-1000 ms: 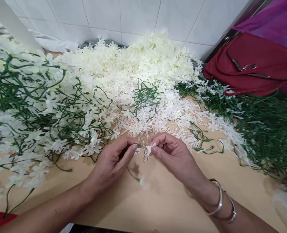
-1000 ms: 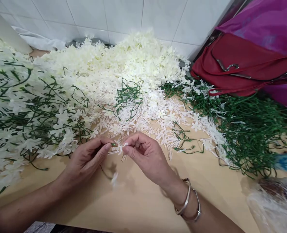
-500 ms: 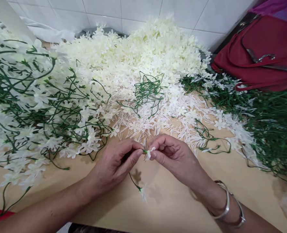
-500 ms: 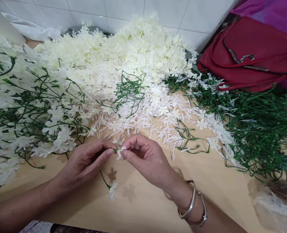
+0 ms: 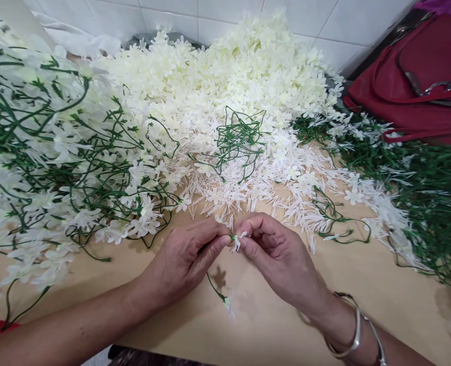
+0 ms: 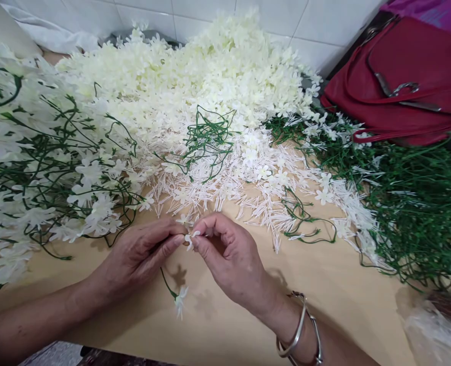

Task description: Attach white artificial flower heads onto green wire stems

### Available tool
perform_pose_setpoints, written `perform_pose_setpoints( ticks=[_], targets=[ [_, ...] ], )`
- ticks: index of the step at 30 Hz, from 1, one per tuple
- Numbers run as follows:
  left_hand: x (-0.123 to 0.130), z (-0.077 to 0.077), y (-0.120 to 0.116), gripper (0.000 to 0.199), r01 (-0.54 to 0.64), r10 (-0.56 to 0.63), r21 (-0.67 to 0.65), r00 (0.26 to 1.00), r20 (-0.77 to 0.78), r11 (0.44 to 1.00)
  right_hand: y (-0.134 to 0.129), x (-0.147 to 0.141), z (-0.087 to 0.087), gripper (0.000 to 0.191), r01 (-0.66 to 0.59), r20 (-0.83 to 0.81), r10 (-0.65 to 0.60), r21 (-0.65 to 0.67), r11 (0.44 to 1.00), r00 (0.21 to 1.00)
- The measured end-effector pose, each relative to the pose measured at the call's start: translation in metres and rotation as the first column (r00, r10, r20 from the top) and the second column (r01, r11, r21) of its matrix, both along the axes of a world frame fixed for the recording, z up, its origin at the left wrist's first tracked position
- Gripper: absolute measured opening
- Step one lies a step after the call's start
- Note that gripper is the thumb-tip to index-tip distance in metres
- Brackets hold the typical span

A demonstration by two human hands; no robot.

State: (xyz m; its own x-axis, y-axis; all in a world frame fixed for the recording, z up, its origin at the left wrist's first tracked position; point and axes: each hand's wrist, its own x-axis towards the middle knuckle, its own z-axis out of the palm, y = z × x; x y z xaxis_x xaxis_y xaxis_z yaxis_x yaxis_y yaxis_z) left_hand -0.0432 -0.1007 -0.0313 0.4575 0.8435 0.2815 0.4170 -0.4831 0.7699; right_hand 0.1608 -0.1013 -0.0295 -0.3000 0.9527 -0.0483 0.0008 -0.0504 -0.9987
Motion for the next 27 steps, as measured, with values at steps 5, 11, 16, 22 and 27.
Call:
perform_pose_setpoints(
  ticks=[5,11,16,22,27],
  targets=[
    [0.0,-0.001,0.0,0.026,0.004,-0.005,-0.02,0.999,-0.05,1.0,0.001,0.001,0.003,0.01,-0.056,0.065,0.058,-0.035,0.998,0.996],
    [0.001,-0.002,0.001,0.029,-0.001,0.001,-0.015,1.0,-0.012,1.0,0.006,0.0,0.003,0.013,-0.095,0.051,0.098,-0.06,0.994,0.994],
    [0.002,-0.002,0.001,0.022,-0.017,0.018,-0.065,1.0,0.008,0.998,0.012,0.002,0.0,0.014,-0.1,-0.033,0.098,-0.076,0.992,0.995],
    [0.0,0.006,-0.004,0.018,-0.097,0.105,-0.151,0.993,0.049,0.984,0.015,0.009,0.001,0.023,-0.077,-0.173,0.063,-0.074,0.994,0.983],
    [0.0,0.006,-0.004,0.02,-0.067,0.077,-0.143,0.995,0.06,0.987,0.013,0.007,0.001,0.019,-0.05,-0.155,0.043,-0.041,0.998,0.987]
  ],
)
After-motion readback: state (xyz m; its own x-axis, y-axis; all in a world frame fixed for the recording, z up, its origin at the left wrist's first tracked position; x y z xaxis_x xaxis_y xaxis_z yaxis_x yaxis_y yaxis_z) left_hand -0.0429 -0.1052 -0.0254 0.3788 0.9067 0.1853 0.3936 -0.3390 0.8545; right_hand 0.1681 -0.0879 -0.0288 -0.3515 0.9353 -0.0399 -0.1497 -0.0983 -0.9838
